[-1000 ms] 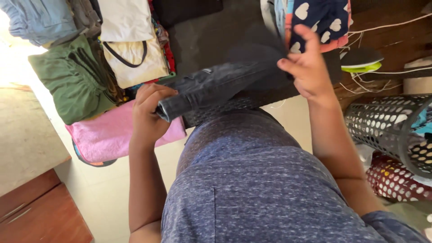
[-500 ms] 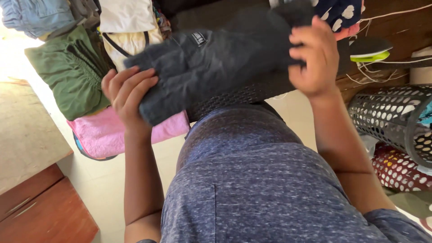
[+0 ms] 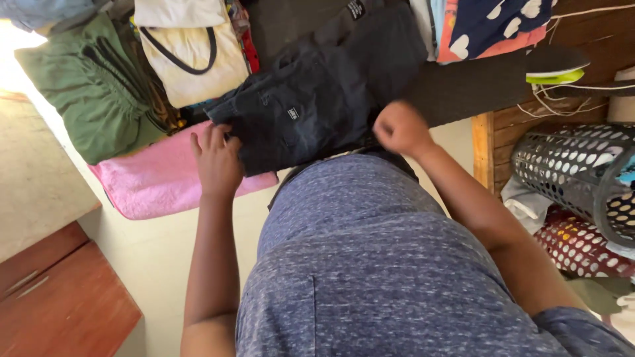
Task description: Folding various items of clothing and sorting them from a laundry basket.
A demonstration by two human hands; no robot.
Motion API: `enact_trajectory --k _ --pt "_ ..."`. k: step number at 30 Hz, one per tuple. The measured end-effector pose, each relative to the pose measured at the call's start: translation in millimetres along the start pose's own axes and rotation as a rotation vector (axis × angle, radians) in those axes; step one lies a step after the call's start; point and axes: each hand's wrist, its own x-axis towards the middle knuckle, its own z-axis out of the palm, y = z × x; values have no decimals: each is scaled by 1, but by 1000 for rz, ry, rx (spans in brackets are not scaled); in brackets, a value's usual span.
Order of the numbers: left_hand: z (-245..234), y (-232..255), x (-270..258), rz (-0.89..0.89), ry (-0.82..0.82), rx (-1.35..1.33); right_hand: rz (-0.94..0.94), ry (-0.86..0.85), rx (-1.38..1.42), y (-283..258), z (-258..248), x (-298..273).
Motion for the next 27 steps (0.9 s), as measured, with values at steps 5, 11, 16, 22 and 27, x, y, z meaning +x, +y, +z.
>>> enact_trajectory --k 5,11,16,22,27 --pt "6 13 24 -562 179 -455 385 539 115 23 -25 41" --pt "48 0 23 -530 507 -866 442 470 199 92 -23 57" --pt "40 4 16 -374 547 -569 283 303 497 43 -76 68" --pt "63 -10 13 -781 666 -638 -27 171 -152 31 -85 107" --pt "48 24 29 -628 725 -187 394 -122 -293 65 -42 111"
